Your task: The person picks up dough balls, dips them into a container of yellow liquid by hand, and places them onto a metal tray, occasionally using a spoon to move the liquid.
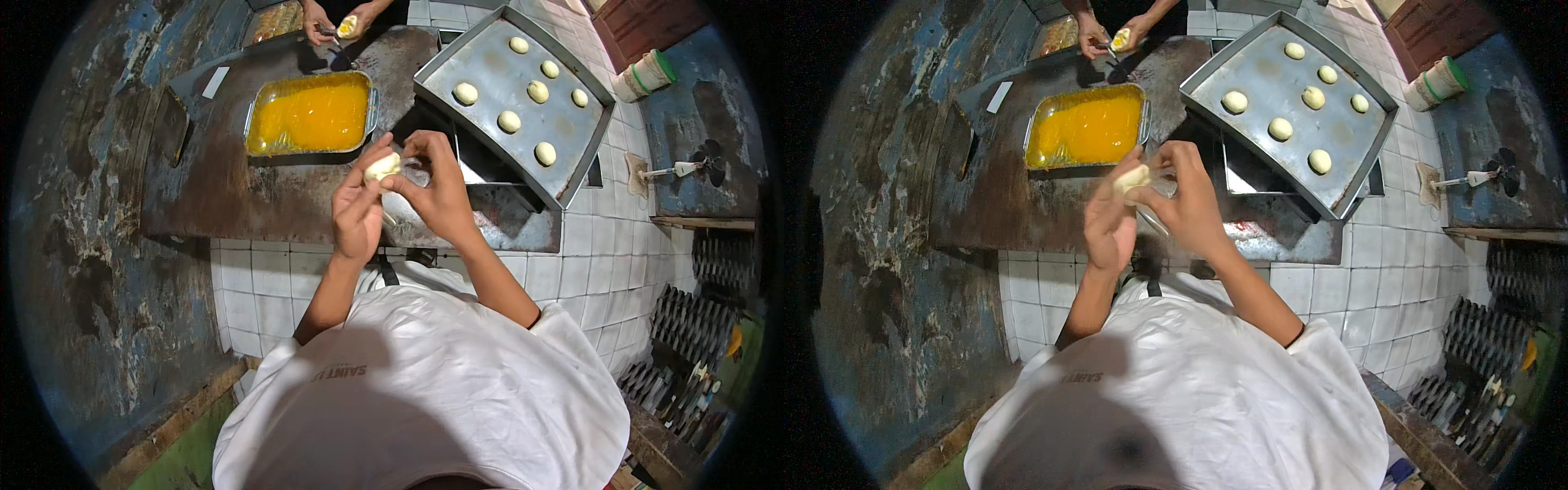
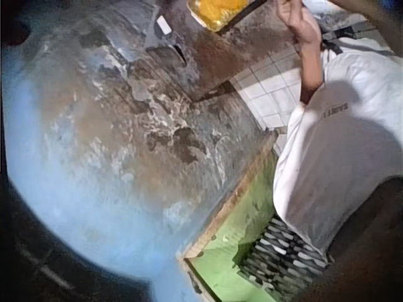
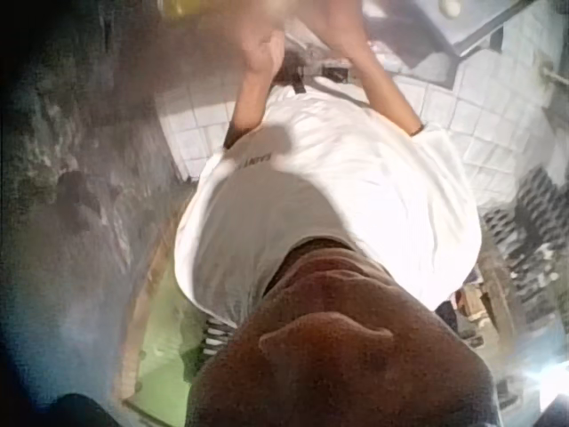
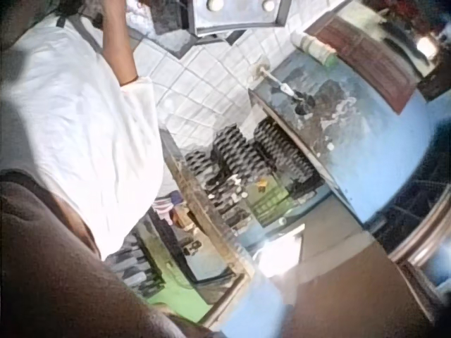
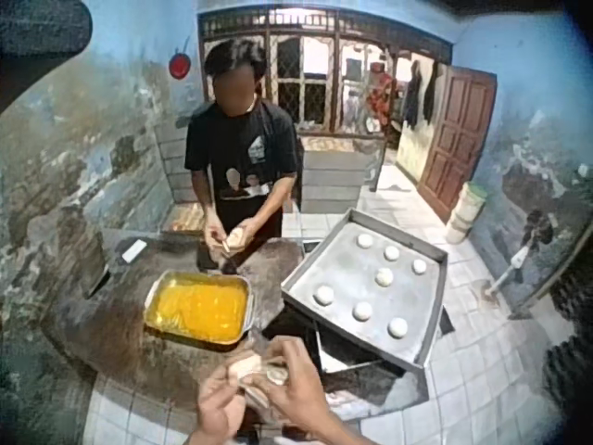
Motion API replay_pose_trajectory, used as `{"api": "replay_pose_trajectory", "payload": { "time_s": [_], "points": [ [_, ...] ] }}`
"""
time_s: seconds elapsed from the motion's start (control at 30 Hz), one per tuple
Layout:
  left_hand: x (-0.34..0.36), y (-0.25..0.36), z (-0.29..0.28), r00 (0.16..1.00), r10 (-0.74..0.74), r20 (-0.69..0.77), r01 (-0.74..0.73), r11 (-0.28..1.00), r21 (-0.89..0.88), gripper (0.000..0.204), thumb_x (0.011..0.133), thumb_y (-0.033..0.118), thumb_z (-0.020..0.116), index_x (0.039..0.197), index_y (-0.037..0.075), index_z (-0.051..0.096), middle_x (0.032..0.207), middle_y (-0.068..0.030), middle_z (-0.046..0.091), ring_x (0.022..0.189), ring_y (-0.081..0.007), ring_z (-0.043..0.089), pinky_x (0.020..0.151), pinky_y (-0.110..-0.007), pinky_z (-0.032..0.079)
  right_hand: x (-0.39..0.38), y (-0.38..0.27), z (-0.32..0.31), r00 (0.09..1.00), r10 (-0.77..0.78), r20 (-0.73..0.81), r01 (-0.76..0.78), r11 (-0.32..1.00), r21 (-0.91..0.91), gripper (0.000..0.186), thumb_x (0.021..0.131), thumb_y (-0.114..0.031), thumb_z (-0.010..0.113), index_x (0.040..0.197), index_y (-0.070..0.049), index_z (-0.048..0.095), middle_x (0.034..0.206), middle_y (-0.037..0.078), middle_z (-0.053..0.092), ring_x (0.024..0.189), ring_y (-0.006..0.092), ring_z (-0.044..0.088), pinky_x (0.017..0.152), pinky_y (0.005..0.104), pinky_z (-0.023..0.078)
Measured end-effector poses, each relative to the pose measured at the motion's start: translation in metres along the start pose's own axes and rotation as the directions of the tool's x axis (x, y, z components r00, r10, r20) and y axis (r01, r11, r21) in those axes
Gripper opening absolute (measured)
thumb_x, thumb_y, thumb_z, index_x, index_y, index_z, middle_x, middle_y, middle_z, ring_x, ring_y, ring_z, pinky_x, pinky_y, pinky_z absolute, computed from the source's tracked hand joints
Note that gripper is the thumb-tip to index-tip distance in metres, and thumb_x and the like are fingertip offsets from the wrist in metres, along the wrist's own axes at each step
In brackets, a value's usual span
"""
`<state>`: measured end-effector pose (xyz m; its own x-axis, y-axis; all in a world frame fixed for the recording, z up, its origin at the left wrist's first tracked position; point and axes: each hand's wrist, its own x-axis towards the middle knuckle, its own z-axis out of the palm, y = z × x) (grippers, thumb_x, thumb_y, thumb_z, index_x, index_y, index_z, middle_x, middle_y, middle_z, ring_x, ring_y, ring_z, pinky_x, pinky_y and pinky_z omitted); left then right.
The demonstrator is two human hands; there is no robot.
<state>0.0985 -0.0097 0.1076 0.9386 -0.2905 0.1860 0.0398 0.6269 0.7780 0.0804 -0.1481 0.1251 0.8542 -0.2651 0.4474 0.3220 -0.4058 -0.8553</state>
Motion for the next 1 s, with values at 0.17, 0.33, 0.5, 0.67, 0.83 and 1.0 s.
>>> {"api": "replay_pose_trajectory", "payload": {
  "time_s": [0.17, 0.33, 0.5, 0.67, 0.83, 1.0],
  "points": [
    [0.007, 0.003, -0.013, 0.982, -0.110, -0.153, 0.102, 0.993, -0.062, 0.031, 0.099, 0.009, 0.060, 0.128, -0.004, 0.060, 0.135, -0.0176, 0.061, 0.118, -0.0216, 0.061, 0.104, -0.034, 0.045, 0.003, -0.012, 0.015, 0.954, 0.265, 0.139, -0.287, 0.941, 0.180, 0.028, 0.083, -0.007, 0.075, 0.108, 0.003, 0.071, 0.095, 0.014, 0.067, 0.079, 0.0188, 0.066, 0.073, 0.0305, 0.053],
    [0.021, 0.027, -0.027, 0.936, -0.136, -0.326, 0.074, 0.978, -0.194, 0.018, 0.102, 0.017, 0.062, 0.112, 0.002, 0.059, 0.123, -0.0174, 0.067, 0.106, -0.0221, 0.066, 0.094, -0.031, 0.052, 0.004, -0.039, 0.046, 0.997, -0.021, 0.072, 0.026, 0.998, -0.059, 0.036, 0.078, 0.001, 0.074, 0.114, -0.002, 0.073, 0.093, 0.014, 0.066, 0.075, 0.0219, 0.067, 0.068, 0.0325, 0.054],
    [0.025, 0.042, -0.045, 0.985, -0.018, -0.173, 0.002, 0.996, -0.090, 0.032, 0.108, 0.027, 0.050, 0.111, -0.001, 0.066, 0.123, -0.0210, 0.067, 0.116, -0.0249, 0.063, 0.102, -0.037, 0.048, 0.020, -0.035, 0.072, 0.990, -0.134, -0.051, 0.125, 0.982, -0.142, 0.030, 0.075, -0.005, 0.078, 0.105, -0.003, 0.074, 0.086, 0.010, 0.059, 0.071, 0.0238, 0.062, 0.072, 0.0294, 0.050],
    [0.032, 0.065, -0.066, 0.999, -0.023, -0.026, 0.019, 0.990, -0.138, 0.033, 0.107, 0.025, 0.051, 0.115, -0.004, 0.066, 0.128, -0.0195, 0.064, 0.119, -0.0248, 0.060, 0.105, -0.036, 0.045, 0.026, -0.048, 0.087, 0.906, 0.384, 0.179, -0.419, 0.877, 0.236, 0.016, 0.081, -0.010, 0.078, 0.087, 0.004, 0.073, 0.085, 0.007, 0.070, 0.077, 0.0087, 0.062, 0.072, 0.0267, 0.050],
    [0.030, 0.065, -0.115, 0.885, -0.428, -0.184, 0.389, 0.896, -0.214, 0.030, 0.103, 0.019, 0.058, 0.124, -0.002, 0.063, 0.122, -0.0118, 0.066, 0.109, -0.0185, 0.065, 0.093, -0.031, 0.051, 0.011, -0.043, 0.118, 0.972, 0.233, 0.006, -0.233, 0.972, 0.014, 0.022, 0.080, -0.001, 0.074, 0.102, 0.000, 0.074, 0.084, 0.010, 0.068, 0.071, 0.0176, 0.065, 0.067, 0.0302, 0.051],
    [0.029, 0.063, -0.124, 0.872, -0.439, -0.218, 0.411, 0.897, -0.160, 0.028, 0.105, 0.019, 0.056, 0.124, 0.000, 0.065, 0.116, -0.0092, 0.069, 0.105, -0.0141, 0.065, 0.089, -0.028, 0.051, -0.004, -0.035, 0.128, 0.996, -0.010, 0.089, 0.037, 0.950, -0.309, 0.036, 0.071, 0.005, 0.074, 0.106, -0.005, 0.073, 0.098, 0.012, 0.063, 0.088, 0.0319, 0.066, 0.073, 0.0380, 0.054]
  ]
}}
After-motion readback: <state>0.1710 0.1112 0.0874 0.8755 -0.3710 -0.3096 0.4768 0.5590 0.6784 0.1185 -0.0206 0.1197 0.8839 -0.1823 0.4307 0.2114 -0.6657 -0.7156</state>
